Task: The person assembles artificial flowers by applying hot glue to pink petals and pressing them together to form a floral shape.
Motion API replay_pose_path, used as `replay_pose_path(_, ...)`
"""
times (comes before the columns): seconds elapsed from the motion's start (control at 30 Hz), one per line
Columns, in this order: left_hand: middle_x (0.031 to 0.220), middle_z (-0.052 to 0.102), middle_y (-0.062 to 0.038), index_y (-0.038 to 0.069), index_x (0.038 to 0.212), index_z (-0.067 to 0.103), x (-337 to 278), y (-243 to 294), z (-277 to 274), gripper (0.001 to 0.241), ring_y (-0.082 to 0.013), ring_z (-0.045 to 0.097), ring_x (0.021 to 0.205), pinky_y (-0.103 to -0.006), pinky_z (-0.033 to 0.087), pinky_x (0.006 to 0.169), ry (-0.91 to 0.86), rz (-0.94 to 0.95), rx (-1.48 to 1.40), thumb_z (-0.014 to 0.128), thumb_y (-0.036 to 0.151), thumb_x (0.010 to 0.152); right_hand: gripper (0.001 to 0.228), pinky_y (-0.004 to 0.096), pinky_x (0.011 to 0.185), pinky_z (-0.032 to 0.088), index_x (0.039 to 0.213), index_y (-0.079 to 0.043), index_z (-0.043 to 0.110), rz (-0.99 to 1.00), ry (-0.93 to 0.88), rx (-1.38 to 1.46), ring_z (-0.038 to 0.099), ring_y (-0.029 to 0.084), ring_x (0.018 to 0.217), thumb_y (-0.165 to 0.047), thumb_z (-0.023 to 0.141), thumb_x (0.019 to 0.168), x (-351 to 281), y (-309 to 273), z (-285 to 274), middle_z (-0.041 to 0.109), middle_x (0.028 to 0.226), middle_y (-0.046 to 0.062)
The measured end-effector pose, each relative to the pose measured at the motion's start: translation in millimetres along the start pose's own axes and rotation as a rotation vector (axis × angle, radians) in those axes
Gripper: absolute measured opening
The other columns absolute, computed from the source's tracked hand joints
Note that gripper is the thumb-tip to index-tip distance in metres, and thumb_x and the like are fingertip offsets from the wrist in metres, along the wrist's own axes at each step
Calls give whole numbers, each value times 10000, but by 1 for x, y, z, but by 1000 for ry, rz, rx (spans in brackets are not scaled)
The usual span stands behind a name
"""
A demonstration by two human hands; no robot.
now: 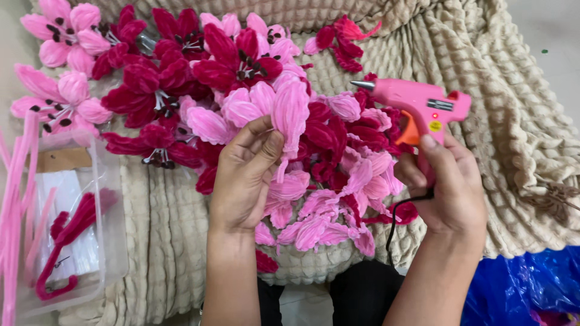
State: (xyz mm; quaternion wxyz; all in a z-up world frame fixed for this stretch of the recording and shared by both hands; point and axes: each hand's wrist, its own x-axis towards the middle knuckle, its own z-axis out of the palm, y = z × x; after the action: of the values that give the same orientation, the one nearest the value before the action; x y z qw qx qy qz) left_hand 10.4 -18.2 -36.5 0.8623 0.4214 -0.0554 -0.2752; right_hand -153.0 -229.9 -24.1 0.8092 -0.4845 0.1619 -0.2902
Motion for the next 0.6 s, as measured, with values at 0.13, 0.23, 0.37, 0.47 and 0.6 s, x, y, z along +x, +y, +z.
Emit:
replay_pose_path(0.13, 976, 697, -51, 21, 1320, 618, -1, 5, -1, 460, -67, 640, 877, -170, 511, 821, -9, 38, 2, 769, 54, 886, 483, 151, 495, 337, 1371, -37, 513, -113, -241, -16, 433, 63, 503, -355, 655, 1036, -4, -4, 15, 677, 1136, 131)
replay_pose_path(0.23, 958, 724, -36, 30, 1191, 666, -2, 8, -3, 324, -80, 667, 880, -183, 545, 836, -18, 24, -41, 781, 69, 890, 441, 206, 465, 272, 1271, -81, 593, -99, -284, 33, 372, 71, 423, -435, 712, 1036, -9, 0, 21, 706, 978, 113)
replay_pose_path(0.37, 943, 718, -29, 38, 1186, 665, 1, 4, -8, 290, -71, 664, 878, -182, 546, 851, -31, 50, -146, 757, 15, 912, 497, 192, 398, 333, 1074, -68, 632, -208, -220, -229, 442, 85, 412, -560, 669, 1013, -15, 2, 41, 697, 891, 107)
replay_pose_path(0.47, 962, 721, -36, 33, 1188, 666, 1, 5, -10, 279, -74, 666, 907, -190, 544, 896, -29, 65, -182, 747, 6, 922, 555, 199, 363, 409, 1115, -31, 597, -272, -210, -320, 561, 135, 499, -569, 663, 998, -19, 8, 44, 675, 878, 102)
replay_pose_path(0.6, 921, 706, -26, 40, 1175, 661, 0, 8, -9, 281, -68, 642, 852, -191, 536, 837, -27, 67, -192, 763, 31, 913, 552, 222, 423, 385, 1143, 44, 576, -253, -233, -429, 545, 169, 523, -483, 622, 986, -26, 14, 42, 641, 852, 165)
